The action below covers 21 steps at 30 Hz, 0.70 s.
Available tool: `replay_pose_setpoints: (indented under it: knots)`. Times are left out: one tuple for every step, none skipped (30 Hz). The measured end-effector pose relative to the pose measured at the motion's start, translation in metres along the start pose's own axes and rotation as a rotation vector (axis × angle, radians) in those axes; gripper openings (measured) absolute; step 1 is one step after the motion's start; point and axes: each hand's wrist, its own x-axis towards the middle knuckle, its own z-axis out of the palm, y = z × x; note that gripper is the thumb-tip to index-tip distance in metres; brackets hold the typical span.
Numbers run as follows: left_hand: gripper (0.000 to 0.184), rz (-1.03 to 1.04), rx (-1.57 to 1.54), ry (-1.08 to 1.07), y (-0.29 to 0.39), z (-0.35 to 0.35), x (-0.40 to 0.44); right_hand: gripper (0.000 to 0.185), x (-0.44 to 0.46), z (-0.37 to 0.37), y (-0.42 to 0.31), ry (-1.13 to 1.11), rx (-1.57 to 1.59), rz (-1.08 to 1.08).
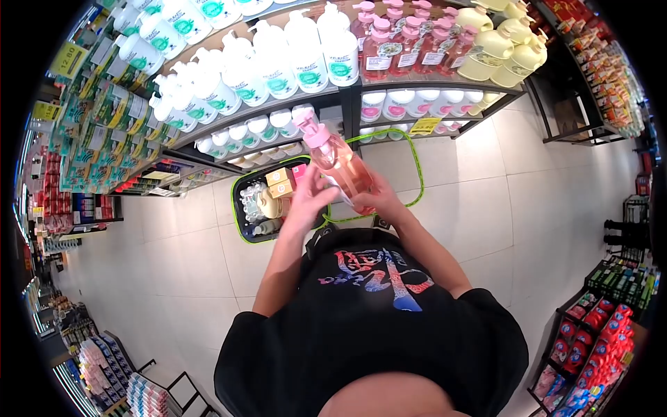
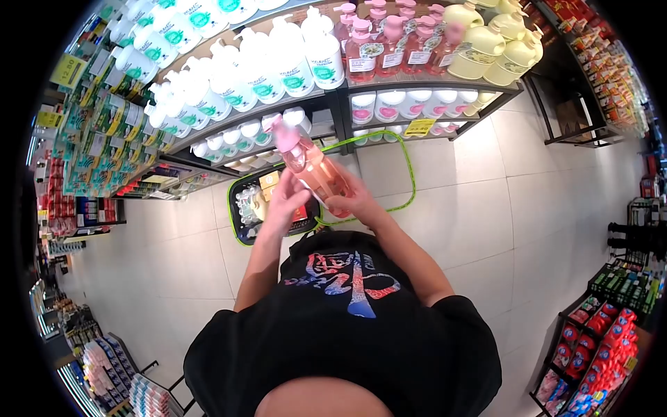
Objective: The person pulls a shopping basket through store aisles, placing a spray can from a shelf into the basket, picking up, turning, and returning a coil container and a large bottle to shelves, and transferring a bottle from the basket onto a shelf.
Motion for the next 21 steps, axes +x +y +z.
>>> replay_pose_setpoints:
  knots:
    - [0.072, 0.008, -0.04, -0.012, -0.003, 0.018, -0.001, 0.085, 0.0, 0.015, -0.009, 0.118, -0.264, -0.206]
    - [0.07, -0.019, -0.019, 0.036, -0.015, 0.021, 0.004, 0.085, -0.002, 0.029, -0.018, 0.231, -0.525, -0.408]
    - [0.071, -0.031, -0.093, 0.02, -0.017, 0.023, 0.009, 0.085, -0.005, 0.038, -0.025, 0.22, -0.521, -0.4]
    - [0.072, -0.008, -0.193, -0.024, -0.014, 0.025, 0.012, 0.087, -0.01, 0.044, -0.033, 0.272, -0.869, -0.522]
    - [0.073, 0.019, -0.29, -0.07, -0.009, 0.026, 0.014, 0.089, -0.013, 0.049, -0.037, 0.321, -1.218, -0.649]
    - [0.073, 0.025, -0.283, -0.059, -0.006, 0.025, 0.017, 0.089, -0.017, 0.053, -0.037, 0.321, -1.216, -0.658]
    - [0.075, 0.037, -0.347, -0.132, -0.002, 0.024, 0.018, 0.089, -0.022, 0.06, -0.039, 0.31, -1.209, -0.66]
    - [0.077, 0.051, -0.412, -0.207, 0.001, 0.024, 0.018, 0.089, -0.026, 0.068, -0.044, 0.31, -1.275, -0.662]
    - [0.077, 0.057, -0.407, -0.204, 0.004, 0.024, 0.018, 0.089, -0.029, 0.073, -0.046, 0.314, -1.344, -0.669]
    - [0.08, 0.051, -0.482, -0.244, 0.008, 0.025, 0.017, 0.089, -0.031, 0.076, -0.045, 0.311, -1.344, -0.674]
    - [0.083, 0.046, -0.558, -0.289, 0.01, 0.026, 0.018, 0.087, -0.032, 0.079, -0.045, 0.314, -1.337, -0.688]
    - [0.088, 0.011, -0.607, -0.305, 0.009, 0.025, 0.02, 0.085, -0.033, 0.081, -0.046, 0.323, -1.335, -0.708]
    - [0.092, 0.027, -0.66, -0.348, 0.005, 0.024, 0.024, 0.085, -0.034, 0.082, -0.047, 0.338, -1.349, -0.729]
    - [0.094, 0.073, -0.682, -0.346, 0.005, 0.025, 0.026, 0.084, -0.035, 0.081, -0.048, 0.324, -1.302, -0.747]
    - [0.096, 0.119, -0.705, -0.355, 0.008, 0.029, 0.028, 0.082, -0.035, 0.079, -0.05, 0.315, -1.261, -0.772]
    - [0.098, 0.135, -0.709, -0.331, 0.012, 0.034, 0.028, 0.079, -0.036, 0.078, -0.049, 0.336, -1.205, -0.769]
    - [0.1, 0.149, -0.713, -0.305, 0.016, 0.037, 0.027, 0.077, -0.037, 0.077, -0.049, 0.354, -1.146, -0.767]
    - [0.102, 0.051, -0.713, -0.408, 0.011, 0.027, 0.029, 0.076, -0.037, 0.077, -0.05, 0.373, -1.138, -0.736]
    - [0.103, 0.018, -0.745, -0.428, 0.009, 0.028, 0.03, 0.076, -0.037, 0.079, -0.05, 0.401, -1.15, -0.766]
    - [0.103, 0.015, -0.74, -0.444, 0.009, 0.028, 0.031, 0.078, -0.037, 0.081, -0.048, 0.454, -1.077, -0.715]
    - [0.103, 0.009, -0.736, -0.452, 0.011, 0.03, 0.03, 0.079, -0.036, 0.082, -0.047, 0.503, -0.996, -0.657]
